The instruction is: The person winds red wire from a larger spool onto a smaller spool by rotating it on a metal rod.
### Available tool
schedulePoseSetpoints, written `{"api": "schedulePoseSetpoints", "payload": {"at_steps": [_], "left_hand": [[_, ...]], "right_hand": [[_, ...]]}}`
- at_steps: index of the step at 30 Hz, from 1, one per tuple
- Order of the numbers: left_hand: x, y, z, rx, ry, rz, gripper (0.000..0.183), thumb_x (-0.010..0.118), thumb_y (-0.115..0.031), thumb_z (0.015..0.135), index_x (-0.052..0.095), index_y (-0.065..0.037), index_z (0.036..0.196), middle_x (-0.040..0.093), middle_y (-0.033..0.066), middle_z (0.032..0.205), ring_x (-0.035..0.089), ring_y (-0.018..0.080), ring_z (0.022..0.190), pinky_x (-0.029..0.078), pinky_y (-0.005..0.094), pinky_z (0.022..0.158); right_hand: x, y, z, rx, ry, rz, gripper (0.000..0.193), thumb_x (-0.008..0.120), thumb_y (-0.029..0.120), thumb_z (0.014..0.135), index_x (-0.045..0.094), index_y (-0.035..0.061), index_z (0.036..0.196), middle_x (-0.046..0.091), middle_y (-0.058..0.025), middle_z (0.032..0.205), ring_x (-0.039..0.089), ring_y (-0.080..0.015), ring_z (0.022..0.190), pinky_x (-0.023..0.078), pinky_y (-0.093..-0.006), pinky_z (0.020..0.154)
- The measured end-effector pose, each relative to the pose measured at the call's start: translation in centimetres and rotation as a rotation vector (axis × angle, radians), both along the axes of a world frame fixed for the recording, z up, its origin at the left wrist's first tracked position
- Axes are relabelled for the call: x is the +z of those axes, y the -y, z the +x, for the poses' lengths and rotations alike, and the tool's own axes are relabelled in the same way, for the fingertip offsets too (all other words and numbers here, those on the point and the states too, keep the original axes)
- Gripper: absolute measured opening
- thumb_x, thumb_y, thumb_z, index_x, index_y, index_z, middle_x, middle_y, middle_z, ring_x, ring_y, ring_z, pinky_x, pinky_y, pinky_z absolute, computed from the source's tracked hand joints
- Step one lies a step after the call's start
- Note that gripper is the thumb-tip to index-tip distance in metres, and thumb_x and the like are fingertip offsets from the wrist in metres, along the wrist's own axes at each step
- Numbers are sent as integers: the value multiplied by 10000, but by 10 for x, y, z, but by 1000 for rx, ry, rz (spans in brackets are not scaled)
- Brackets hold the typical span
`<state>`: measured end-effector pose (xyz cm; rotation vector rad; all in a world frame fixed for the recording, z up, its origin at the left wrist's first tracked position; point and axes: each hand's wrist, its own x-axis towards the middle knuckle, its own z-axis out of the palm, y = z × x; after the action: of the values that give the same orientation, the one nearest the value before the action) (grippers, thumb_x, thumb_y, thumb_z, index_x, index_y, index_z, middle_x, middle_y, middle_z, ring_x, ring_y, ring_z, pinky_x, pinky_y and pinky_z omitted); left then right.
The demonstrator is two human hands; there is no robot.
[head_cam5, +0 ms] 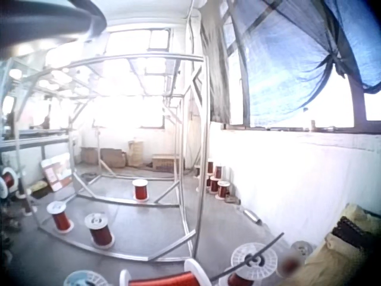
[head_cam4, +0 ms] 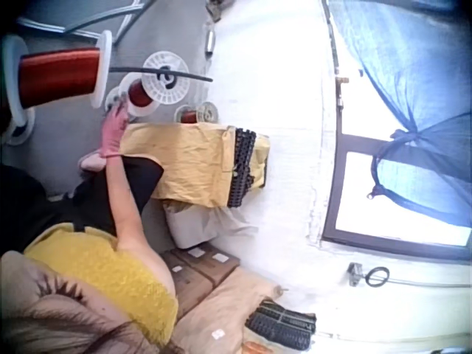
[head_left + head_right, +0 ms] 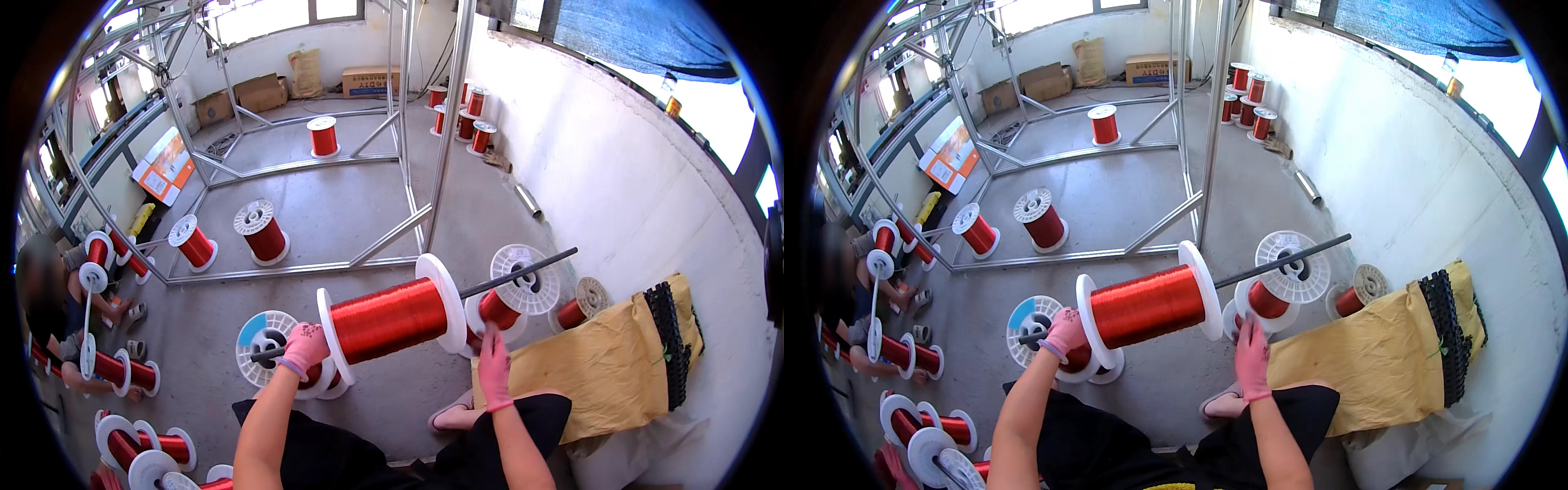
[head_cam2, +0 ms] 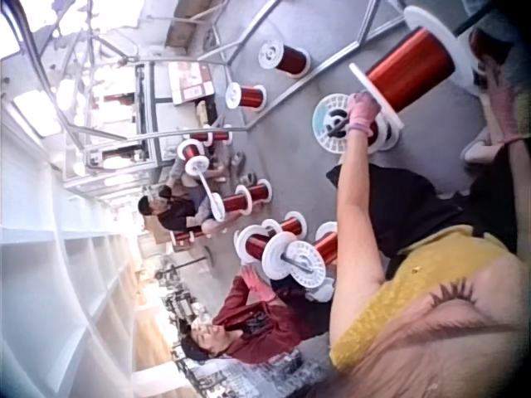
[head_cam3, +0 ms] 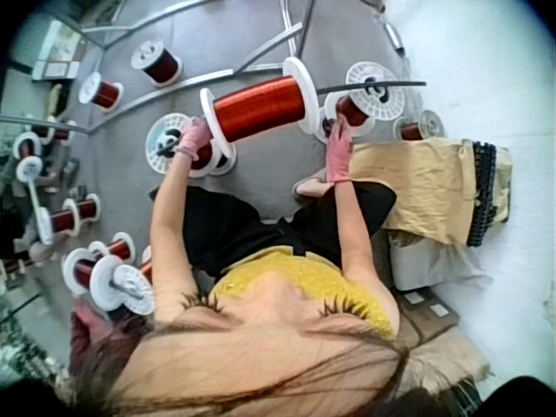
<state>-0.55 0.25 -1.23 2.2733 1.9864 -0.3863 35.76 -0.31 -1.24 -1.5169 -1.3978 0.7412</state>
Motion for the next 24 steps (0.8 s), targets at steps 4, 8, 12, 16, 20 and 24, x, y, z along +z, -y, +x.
{"api": "schedulePoseSetpoints", "payload": {"at_steps": [4, 8, 12, 16, 20, 24], "left_hand": [[-8, -3, -4, -64, 68, 51, 258, 502, -267, 798, 682, -89, 851, 676, 110, 835, 660, 265, 779, 515, 366, 659], [-10, -4, -7, -153, 50, 163, 268, 498, -281, 801, 684, -100, 867, 676, 108, 849, 655, 263, 802, 514, 369, 684], [-2, -3, -2, 45, 25, -21, 252, 512, -277, 790, 684, -108, 862, 674, 104, 877, 650, 256, 805, 503, 368, 712], [8, -2, -1, -76, 61, 36, 234, 525, -272, 789, 672, -110, 871, 670, 107, 878, 653, 253, 799, 505, 371, 659], [4, 0, -3, -96, 73, 22, 223, 524, -266, 790, 666, -115, 871, 666, 114, 896, 651, 245, 815, 500, 367, 678], [-3, -1, -7, -177, 5, 263, 239, 522, -255, 787, 652, -82, 889, 660, 117, 924, 647, 255, 812, 489, 369, 688]], "right_hand": [[85, -93, -42, 76, 51, 248, 371, 417, 214, 935, 475, -24, 1214, 600, -211, 1024, 594, -295, 985, 448, -375, 841], [104, -170, -89, 282, 434, -237, 537, 390, 412, 888, 509, -7, 1203, 551, -239, 1162, 510, -355, 1120, 389, -409, 946], [91, -181, -103, 479, 755, -456, 601, 468, 468, 828, 530, -9, 1187, 523, -238, 1208, 475, -344, 1171, 384, -400, 969], [58, -116, -71, 359, 218, 27, 431, 446, 309, 912, 498, -60, 1128, 576, -268, 1042, 529, -412, 1014, 414, -447, 870], [-45, 4, -23, 175, 464, -59, 377, 531, 205, 884, 482, -55, 1153, 558, -269, 1053, 520, -395, 1024, 415, -427, 877], [-145, 34, 25, 96, 759, -294, 369, 467, 143, 872, 449, -15, 1205, 580, -245, 1031, 554, -357, 1017, 444, -433, 867]]}}
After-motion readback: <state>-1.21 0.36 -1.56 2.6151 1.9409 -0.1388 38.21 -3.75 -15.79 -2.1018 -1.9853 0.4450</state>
